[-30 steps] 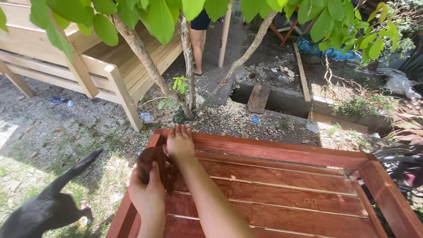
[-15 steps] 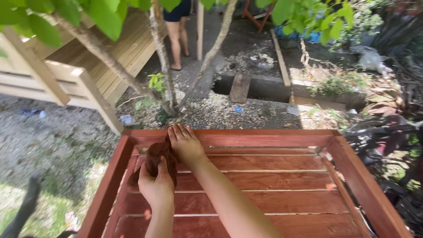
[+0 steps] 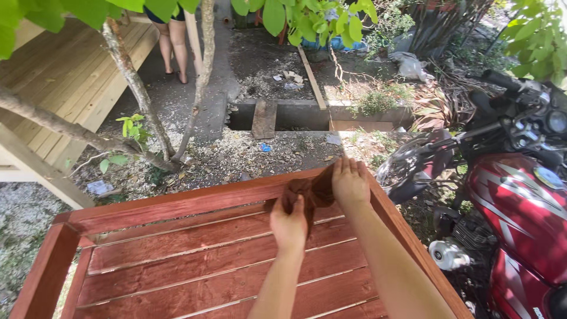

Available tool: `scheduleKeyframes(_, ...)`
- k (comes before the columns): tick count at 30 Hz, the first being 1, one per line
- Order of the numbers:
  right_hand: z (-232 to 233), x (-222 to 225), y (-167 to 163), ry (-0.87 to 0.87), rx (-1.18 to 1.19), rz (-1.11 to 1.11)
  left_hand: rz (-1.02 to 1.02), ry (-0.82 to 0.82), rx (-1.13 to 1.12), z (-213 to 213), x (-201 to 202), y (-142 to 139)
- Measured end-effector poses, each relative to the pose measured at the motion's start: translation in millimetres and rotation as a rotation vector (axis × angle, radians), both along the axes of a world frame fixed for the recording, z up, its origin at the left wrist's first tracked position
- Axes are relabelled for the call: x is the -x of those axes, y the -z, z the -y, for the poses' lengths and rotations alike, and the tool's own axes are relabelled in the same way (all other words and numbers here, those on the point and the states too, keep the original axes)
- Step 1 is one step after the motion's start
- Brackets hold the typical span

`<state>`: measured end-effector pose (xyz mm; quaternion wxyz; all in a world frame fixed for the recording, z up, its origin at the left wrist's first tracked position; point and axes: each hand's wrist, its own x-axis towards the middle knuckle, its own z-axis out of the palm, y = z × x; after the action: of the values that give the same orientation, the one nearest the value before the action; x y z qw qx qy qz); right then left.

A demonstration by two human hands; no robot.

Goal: The person wipes a reddish-brown wood stain onto an unfinished wooden shelf unit using a brown cloth, working over the frame, rails, and slats. They rotate and reposition the shelf to reach different sides, wiping the legs, edges, and top surface until the wood is coated.

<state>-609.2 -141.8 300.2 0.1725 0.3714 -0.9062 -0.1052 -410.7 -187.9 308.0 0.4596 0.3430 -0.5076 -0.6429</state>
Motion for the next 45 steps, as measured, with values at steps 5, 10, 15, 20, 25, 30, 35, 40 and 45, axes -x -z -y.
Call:
scheduleKeyframes(5,6,29,1,0.142,0.062,0.070,0.114,0.151,-0.037,-41,27,-10)
scheduleKeyframes(10,-2,14,21,0.124,0.135,-0.027,0.010,0.149,-0.017,-30,-7,3)
scheduleKeyframes(15,-17,-25,51,0.057,0.287,-0.106,0.037,0.120,0.158,-11,-36,13)
scheduleKeyframes(20,-45,-57,77,0.056,0.560,0.380,0.057,0.209,0.272,-4,-48,-3)
scheduleKeyframes(25,-41,-75,104,0.153,1.410,1.204,-0.089,0.478,0.047,9,-43,-39)
scheduleKeyframes(30,-22,-93,100,0.022,1.879,2.189,-0.286,0.681,-0.367,5,-42,-51)
scheduleKeyframes(35,-37,-96,55,0.055,1.972,2.109,-0.311,0.622,-0.647,3,-41,-57)
scheduleKeyframes(40,-19,-72,25,0.061,2.220,1.308,-0.202,0.442,-0.683,4,-24,-54)
scheduleKeyframes(45,18,-43,56,-0.134,1.548,0.613,-0.229,0.539,-0.329,10,9,-23)
